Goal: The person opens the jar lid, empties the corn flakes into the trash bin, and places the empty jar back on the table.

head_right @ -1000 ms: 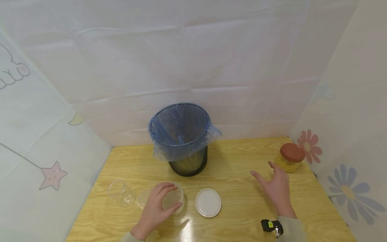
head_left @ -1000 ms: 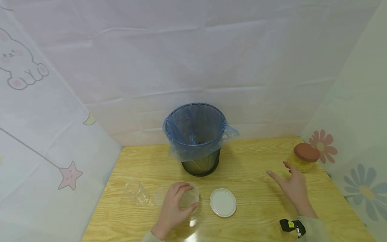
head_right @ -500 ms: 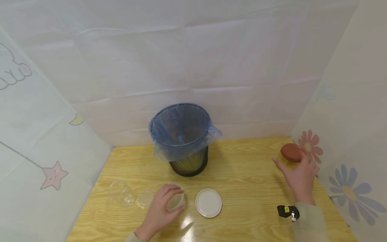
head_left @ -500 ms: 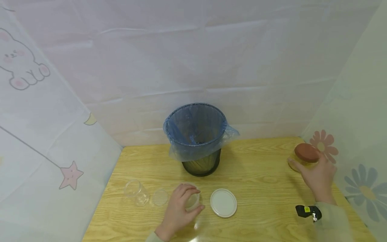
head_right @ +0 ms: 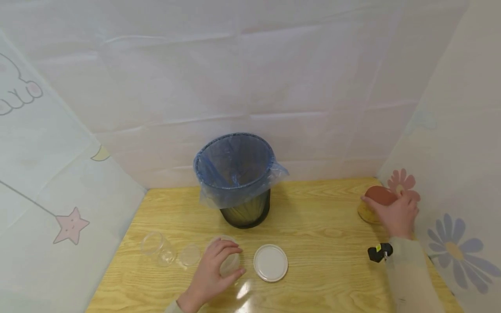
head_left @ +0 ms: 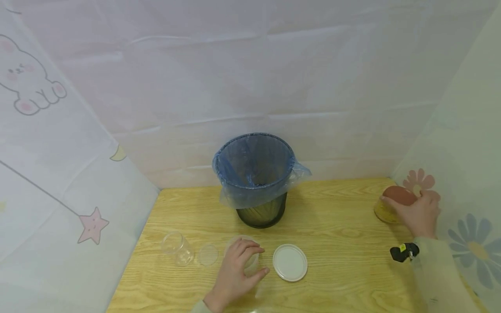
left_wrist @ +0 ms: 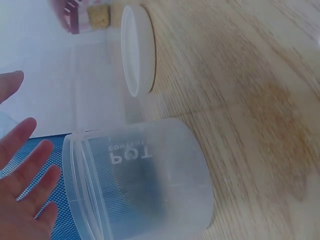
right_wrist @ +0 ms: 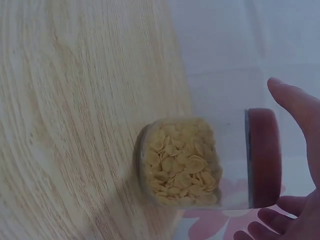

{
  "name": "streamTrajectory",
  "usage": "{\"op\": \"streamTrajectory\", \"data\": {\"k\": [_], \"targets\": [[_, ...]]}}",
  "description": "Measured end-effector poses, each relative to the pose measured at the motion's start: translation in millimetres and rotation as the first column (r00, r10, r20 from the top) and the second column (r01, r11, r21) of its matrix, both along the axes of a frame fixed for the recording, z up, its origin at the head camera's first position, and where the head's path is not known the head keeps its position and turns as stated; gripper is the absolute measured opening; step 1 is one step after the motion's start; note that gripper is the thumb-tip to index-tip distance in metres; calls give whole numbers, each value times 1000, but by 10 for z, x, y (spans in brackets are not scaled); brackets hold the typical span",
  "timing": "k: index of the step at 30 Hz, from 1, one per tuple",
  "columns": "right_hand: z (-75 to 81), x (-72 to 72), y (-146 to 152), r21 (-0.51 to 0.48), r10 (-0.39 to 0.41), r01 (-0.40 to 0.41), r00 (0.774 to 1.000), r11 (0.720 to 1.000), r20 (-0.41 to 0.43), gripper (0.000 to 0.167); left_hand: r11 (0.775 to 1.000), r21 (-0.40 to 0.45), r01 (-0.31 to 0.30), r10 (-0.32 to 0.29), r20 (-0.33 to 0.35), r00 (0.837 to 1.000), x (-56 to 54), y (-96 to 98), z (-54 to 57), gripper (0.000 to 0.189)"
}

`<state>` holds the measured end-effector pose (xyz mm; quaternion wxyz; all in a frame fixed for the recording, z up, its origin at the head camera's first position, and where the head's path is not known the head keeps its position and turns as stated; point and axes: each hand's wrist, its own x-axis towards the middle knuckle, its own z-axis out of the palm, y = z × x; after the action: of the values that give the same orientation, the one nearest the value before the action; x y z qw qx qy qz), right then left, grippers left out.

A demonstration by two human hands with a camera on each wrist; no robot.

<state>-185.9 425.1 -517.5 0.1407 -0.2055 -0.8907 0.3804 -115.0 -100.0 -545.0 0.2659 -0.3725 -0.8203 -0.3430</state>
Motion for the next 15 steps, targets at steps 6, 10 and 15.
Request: {"op": "streamTrajectory", "data": {"k": [6,10,15], "targets": [[-75,-117,109,-69,28,-24,998,997,61,122,1000,-21,-7,8,47,999,20,5,5,42],[-153,-185,128,-144,62,-57,997,988,34,122,1000,-21,-1,1,41,999,18,12,12,43],[-222,-231,139,-171,49,-41,998,984,44,123,1000,-29,1,1,54,999,20,17,10,42]]}}
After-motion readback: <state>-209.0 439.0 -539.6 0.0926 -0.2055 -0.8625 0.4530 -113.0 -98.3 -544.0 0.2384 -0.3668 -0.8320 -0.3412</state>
